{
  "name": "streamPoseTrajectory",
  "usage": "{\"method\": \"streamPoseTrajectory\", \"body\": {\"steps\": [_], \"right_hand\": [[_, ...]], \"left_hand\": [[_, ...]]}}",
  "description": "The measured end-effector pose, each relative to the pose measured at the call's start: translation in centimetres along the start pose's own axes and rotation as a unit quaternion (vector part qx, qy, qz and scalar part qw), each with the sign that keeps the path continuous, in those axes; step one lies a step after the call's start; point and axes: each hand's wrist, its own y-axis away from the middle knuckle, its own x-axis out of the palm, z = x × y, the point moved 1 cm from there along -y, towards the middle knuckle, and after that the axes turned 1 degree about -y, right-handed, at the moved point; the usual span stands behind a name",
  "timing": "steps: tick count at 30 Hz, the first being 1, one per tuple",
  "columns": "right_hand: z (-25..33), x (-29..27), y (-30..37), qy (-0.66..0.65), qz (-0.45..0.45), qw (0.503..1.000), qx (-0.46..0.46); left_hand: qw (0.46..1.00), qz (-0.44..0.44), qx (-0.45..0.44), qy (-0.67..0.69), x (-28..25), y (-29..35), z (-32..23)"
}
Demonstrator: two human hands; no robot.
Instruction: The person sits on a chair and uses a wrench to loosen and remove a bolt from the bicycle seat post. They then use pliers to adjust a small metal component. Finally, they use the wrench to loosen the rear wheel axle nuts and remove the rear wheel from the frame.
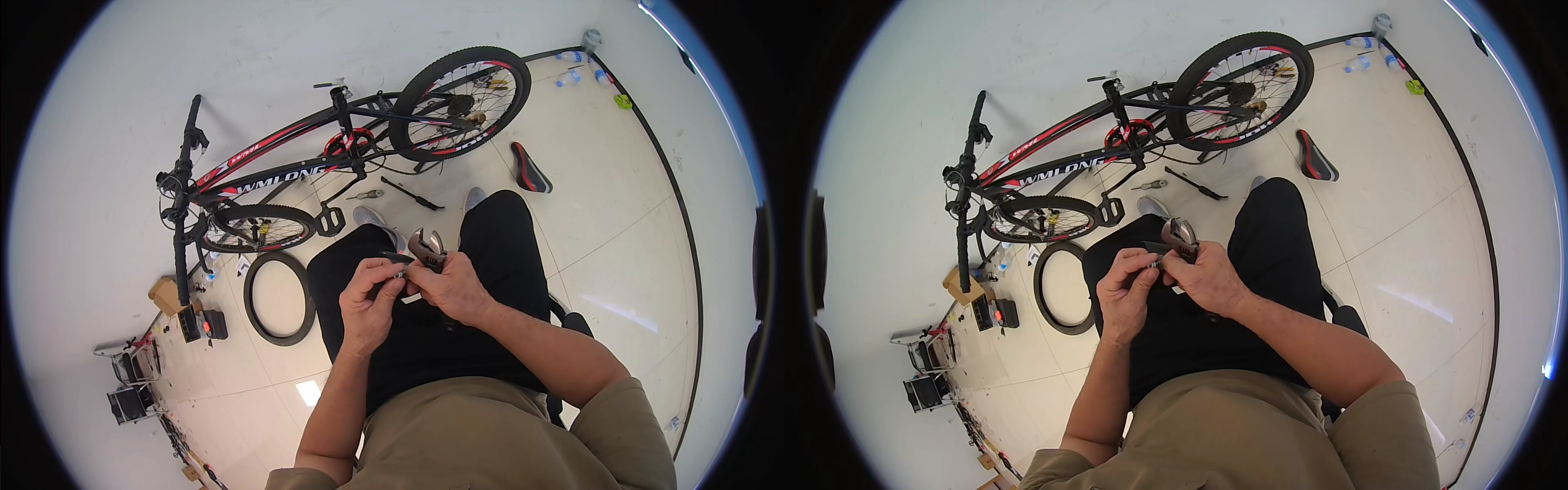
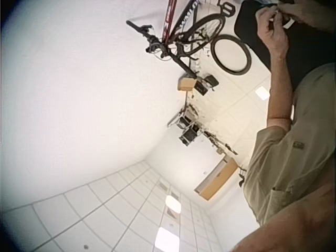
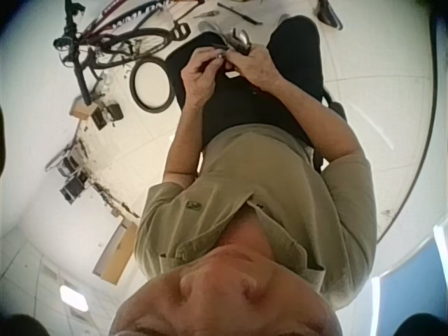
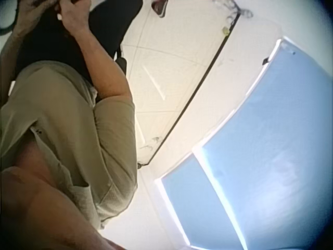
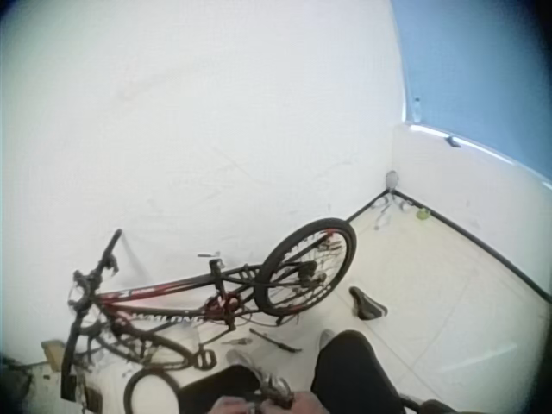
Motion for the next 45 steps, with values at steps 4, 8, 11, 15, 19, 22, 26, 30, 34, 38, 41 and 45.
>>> {"method": "streamPoseTrajectory", "body": {"steps": [4,8,11,15,19,22,26,30,34,38,41,45], "right_hand": [[0.2,0.0,0.0,0.004,0.001,1.000,-0.002],[0.0,0.0,-0.1,-0.019,0.008,1.000,-0.003],[-0.3,-0.1,-0.2,-0.005,-0.003,1.000,-0.004],[0.0,0.1,-0.1,0.000,-0.010,1.000,0.000],[0.0,0.0,-0.1,0.015,-0.010,1.000,0.004],[0.0,-0.1,0.0,0.005,-0.019,1.000,0.002],[-0.5,-0.1,-0.2,0.003,-0.027,1.000,-0.006],[0.2,0.2,0.1,0.010,-0.017,1.000,0.005],[0.1,0.1,0.0,-0.009,-0.026,1.000,0.004],[0.1,0.1,0.1,0.001,-0.016,1.000,0.009],[-0.3,0.3,0.1,-0.013,-0.010,1.000,-0.004],[-0.1,0.2,0.1,0.004,-0.013,1.000,-0.004]], "left_hand": [[1.000,0.018,0.003,-0.006,-0.1,-0.1,-0.3],[0.999,0.029,0.005,-0.021,-0.3,-0.1,-0.2],[0.999,0.029,-0.022,0.025,0.1,0.0,-0.6],[0.993,0.000,-0.045,0.112,0.6,0.5,-0.1],[0.999,-0.009,-0.002,0.049,0.3,0.6,0.8],[1.000,-0.006,0.013,-0.009,0.7,0.2,-0.2],[0.998,-0.010,-0.020,0.056,1.2,0.4,-0.3],[0.997,-0.019,-0.031,0.068,1.0,0.8,0.6],[0.999,-0.026,0.004,-0.030,1.0,0.6,0.2],[0.992,-0.057,-0.024,0.107,2.1,0.9,-0.3],[0.996,-0.042,-0.041,0.062,1.2,1.4,1.1],[0.999,-0.043,-0.002,0.026,1.7,1.3,0.8]]}}
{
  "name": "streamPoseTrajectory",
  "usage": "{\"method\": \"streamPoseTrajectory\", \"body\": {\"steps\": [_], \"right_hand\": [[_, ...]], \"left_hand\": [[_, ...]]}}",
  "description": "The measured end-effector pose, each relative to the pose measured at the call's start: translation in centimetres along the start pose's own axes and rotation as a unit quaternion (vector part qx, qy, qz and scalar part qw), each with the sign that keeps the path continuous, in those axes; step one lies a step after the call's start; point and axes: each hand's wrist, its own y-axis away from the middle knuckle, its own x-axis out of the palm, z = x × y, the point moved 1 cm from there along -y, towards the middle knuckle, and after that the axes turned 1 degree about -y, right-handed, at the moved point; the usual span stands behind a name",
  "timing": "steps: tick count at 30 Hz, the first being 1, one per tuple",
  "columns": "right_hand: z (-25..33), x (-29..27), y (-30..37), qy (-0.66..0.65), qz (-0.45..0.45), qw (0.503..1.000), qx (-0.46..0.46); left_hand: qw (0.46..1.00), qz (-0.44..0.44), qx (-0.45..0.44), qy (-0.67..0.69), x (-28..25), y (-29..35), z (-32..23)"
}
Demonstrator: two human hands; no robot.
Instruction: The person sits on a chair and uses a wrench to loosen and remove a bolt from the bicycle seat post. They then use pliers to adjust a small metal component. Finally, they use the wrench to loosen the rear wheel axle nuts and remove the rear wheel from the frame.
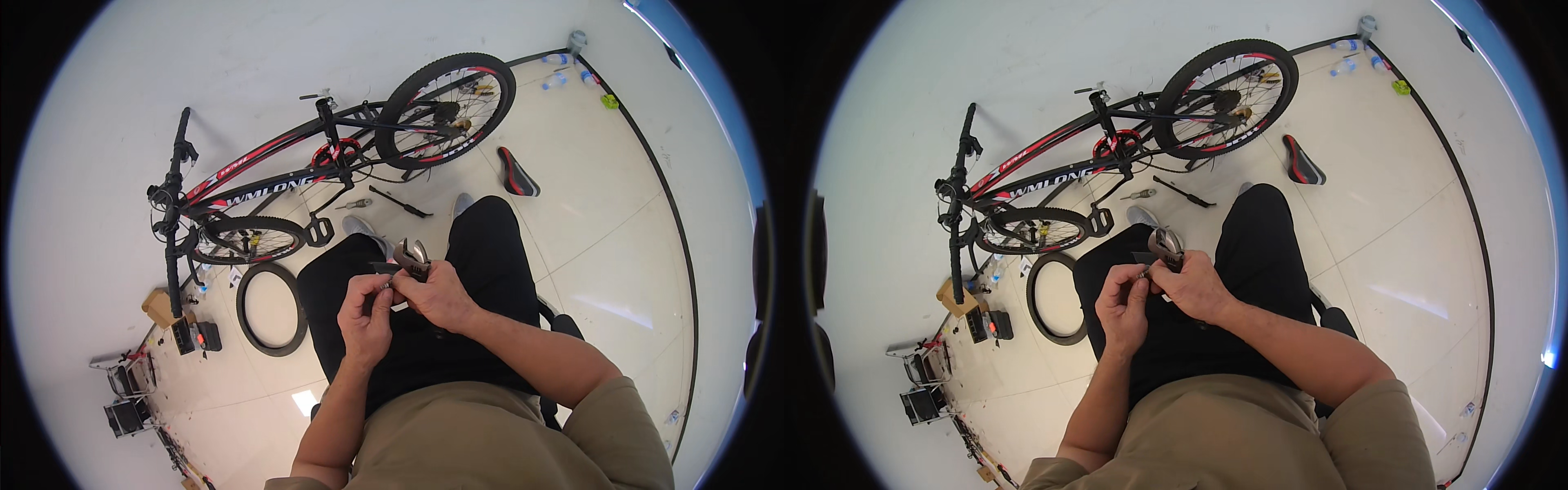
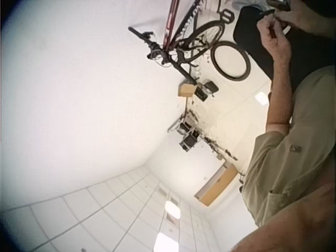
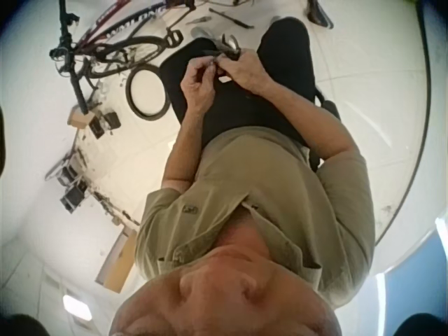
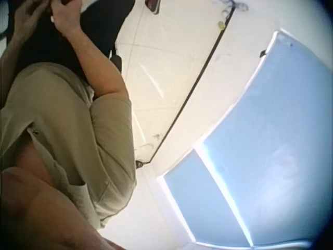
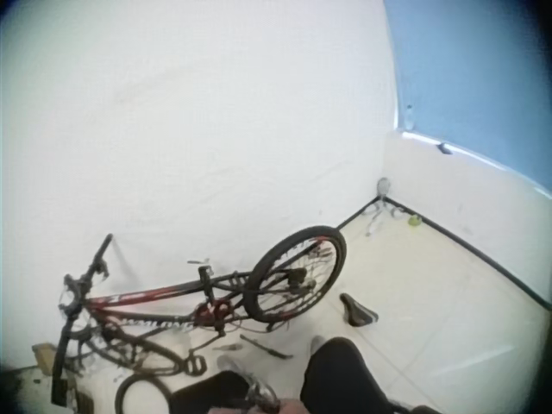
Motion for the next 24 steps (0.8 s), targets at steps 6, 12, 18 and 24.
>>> {"method": "streamPoseTrajectory", "body": {"steps": [6,12,18,24], "right_hand": [[-0.6,-0.3,-0.3,0.018,-0.017,1.000,0.005],[-0.2,0.2,0.0,-0.020,-0.005,1.000,0.004],[-0.3,0.0,-0.2,0.003,-0.004,1.000,0.001],[0.1,0.0,0.1,-0.025,-0.004,1.000,0.006]], "left_hand": [[0.999,-0.040,0.014,-0.017,0.5,0.3,0.2],[0.999,-0.033,0.014,-0.017,0.7,-0.1,-1.2],[0.999,-0.045,0.011,0.011,0.0,0.6,1.0],[0.999,-0.031,0.017,-0.027,0.6,0.2,-0.8]]}}
